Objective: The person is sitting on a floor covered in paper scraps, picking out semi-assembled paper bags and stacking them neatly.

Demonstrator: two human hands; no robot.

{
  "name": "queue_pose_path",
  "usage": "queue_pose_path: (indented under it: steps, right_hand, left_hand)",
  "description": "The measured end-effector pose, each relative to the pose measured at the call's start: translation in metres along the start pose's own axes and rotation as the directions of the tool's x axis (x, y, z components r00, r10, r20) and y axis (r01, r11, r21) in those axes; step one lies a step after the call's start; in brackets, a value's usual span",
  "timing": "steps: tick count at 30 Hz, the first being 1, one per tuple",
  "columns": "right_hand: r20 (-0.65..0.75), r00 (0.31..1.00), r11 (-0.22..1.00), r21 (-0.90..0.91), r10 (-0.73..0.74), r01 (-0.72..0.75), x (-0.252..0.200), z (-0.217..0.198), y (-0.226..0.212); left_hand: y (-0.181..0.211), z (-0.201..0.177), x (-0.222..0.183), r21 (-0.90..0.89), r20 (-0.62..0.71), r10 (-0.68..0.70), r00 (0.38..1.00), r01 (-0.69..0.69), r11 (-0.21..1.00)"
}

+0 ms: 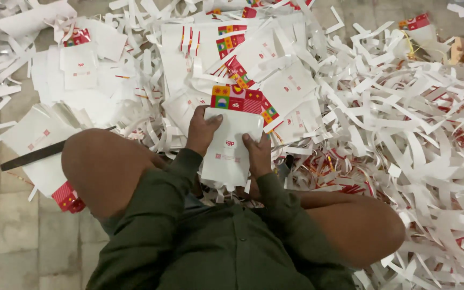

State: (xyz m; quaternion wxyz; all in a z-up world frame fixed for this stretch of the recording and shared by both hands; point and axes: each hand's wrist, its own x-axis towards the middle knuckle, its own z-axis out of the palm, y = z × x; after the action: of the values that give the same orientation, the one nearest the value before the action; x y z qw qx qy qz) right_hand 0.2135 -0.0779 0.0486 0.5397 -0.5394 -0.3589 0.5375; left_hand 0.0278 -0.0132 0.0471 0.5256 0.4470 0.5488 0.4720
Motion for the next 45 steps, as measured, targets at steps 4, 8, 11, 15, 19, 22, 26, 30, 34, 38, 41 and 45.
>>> queue_pose_path:
  steps: [4,8,11,15,19,22,26,30,34,38,41,45]
  right_hand:
    - [0.043,0.998,0.999,0.019,0.041,-0.042,0.010,-0.016,-0.012]
    - [0.012,0.999,0.981,0.191,0.033,-0.035,0.007,-0.019,-0.037]
    - [0.051,0.998,0.964,0.263,0.040,-0.052,0.008,-0.023,-0.037]
    - [0.227,0.958,0.828,0.492,0.177,-0.269,-0.004,-0.012,-0.076]
    - [0.287,0.955,0.933,0.315,0.080,-0.172,0.007,-0.040,-0.012]
    - [0.196,0.980,0.960,-0.271,-0.020,0.074,0.001,-0.023,-0.034]
    - [0.138,0.964,0.613,-0.750,-0.226,0.251,-0.004,-0.014,-0.059]
    - [0.247,0.934,0.710,-0.607,-0.258,0.357,0.010,-0.036,-0.038]
    - [0.286,0.951,0.896,0.444,-0.115,-0.025,0.013,-0.070,-0.015]
    - [-0.076,0.926,0.762,-0.595,-0.370,0.256,0.015,-0.063,-0.058]
    - [0.017,0.917,0.766,-0.543,-0.400,0.344,0.007,-0.038,-0.085]
    - [0.117,0.991,0.889,0.445,0.068,-0.113,-0.006,-0.017,-0.043]
  left_hand:
    - [0.020,0.002,0.002,-0.220,0.072,0.011,0.997,0.005,0.976]
    - [0.057,0.009,-0.017,-0.130,0.180,-0.180,0.967,0.205,0.970]
    - [0.031,0.009,-0.018,0.028,0.136,-0.196,0.971,0.194,0.981]
    - [0.028,-0.003,-0.003,-0.088,0.051,-0.164,0.985,0.168,0.982]
    - [0.023,-0.006,0.002,-0.113,0.011,-0.147,0.989,0.147,0.983]
    - [0.024,-0.003,-0.004,-0.146,0.002,-0.090,0.996,0.089,0.985]
    - [0.043,0.002,-0.010,-0.046,-0.018,-0.003,1.000,0.002,0.999]
    - [0.035,0.003,-0.005,-0.055,-0.056,0.105,0.993,-0.109,0.993]
    - [0.044,-0.016,0.006,-0.165,-0.162,-0.011,0.987,-0.016,0.986]
    - [0.052,-0.031,-0.001,-0.040,-0.211,0.060,0.976,-0.070,0.997]
    - [0.049,-0.019,0.006,-0.004,-0.134,0.076,0.988,-0.078,0.997]
    - [0.009,-0.001,-0.008,0.102,-0.017,0.029,0.999,-0.027,0.994]
